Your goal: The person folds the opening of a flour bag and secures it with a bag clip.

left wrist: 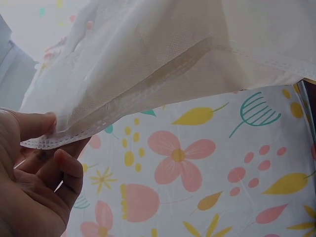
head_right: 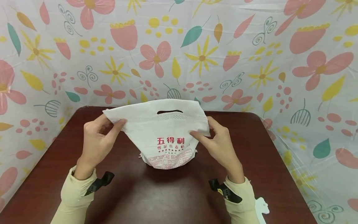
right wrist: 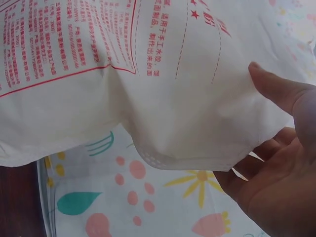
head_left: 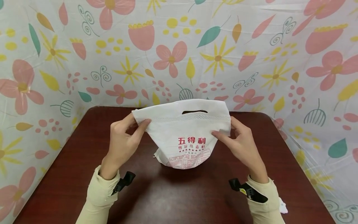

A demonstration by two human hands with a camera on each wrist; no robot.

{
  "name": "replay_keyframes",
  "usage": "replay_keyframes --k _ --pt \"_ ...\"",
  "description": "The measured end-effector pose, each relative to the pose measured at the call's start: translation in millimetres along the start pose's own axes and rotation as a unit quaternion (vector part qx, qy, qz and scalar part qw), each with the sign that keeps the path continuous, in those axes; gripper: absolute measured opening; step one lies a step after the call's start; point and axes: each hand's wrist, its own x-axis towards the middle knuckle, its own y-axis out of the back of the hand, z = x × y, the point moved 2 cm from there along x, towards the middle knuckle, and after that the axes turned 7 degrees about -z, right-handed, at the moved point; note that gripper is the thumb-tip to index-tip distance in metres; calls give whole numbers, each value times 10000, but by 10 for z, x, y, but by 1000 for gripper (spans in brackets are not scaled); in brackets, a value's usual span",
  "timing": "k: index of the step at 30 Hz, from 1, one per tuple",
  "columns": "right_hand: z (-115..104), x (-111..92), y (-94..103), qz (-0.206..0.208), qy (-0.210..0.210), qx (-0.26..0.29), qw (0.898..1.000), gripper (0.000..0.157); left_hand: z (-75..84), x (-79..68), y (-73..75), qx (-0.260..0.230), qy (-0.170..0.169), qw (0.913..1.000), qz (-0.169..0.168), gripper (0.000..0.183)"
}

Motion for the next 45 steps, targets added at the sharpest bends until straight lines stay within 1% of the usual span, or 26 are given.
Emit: replay_keyframes --k 3,7,10,13,16,20,24,27,29,34,38,40,41,43,45 --pt "-110 9 -23 129 -37 -150 9998 37 -2 -8 4 33 9 10000 12 22" --pt "-260 18 -49 329 -36 -489 9983 33 -5 -10 8 62 -5 10000 -6 22" --pt "-293 21 -59 460 -13 -814 9956 30 -3 -10 6 58 -20 10000 -20 22" --pt "-269 21 -51 450 41 -971 9943 28 -1 -11 7 46 -33 10000 -37 22" --pt "-230 10 -9 300 117 -931 9951 26 -2 -8 7 31 -32 10000 -63 23" --pt "-198 -10 83 138 156 -883 9959 19 1 -3 7 34 2 10000 -77 23" --pt "-194 -14 156 128 323 -819 9960 13 4 -4 18 13 40 10000 -48 23" --pt "-158 -18 184 154 514 -629 9966 11 2 -5 34 58 51 10000 -59 22" --pt "-96 -26 194 178 640 -561 9962 14 -1 -8 51 108 57 9999 -49 21" --pt "110 -45 220 178 804 -458 9956 23 -12 -40 91 180 118 9998 32 20" --pt "-10 -27 196 328 995 -320 9940 23 -11 -42 97 219 136 9996 73 19" --pt "-85 -16 174 404 1002 -252 9938 22 -12 -35 96 214 127 9996 92 18" --pt "-124 -12 164 431 982 -211 9940 21 -10 -31 95 208 126 9997 96 18" --pt "-103 -14 159 449 862 -121 9952 19 -12 -28 92 205 142 9996 91 18" --pt "-99 -20 156 450 679 -174 9965 18 -10 -28 90 199 184 9996 79 18"
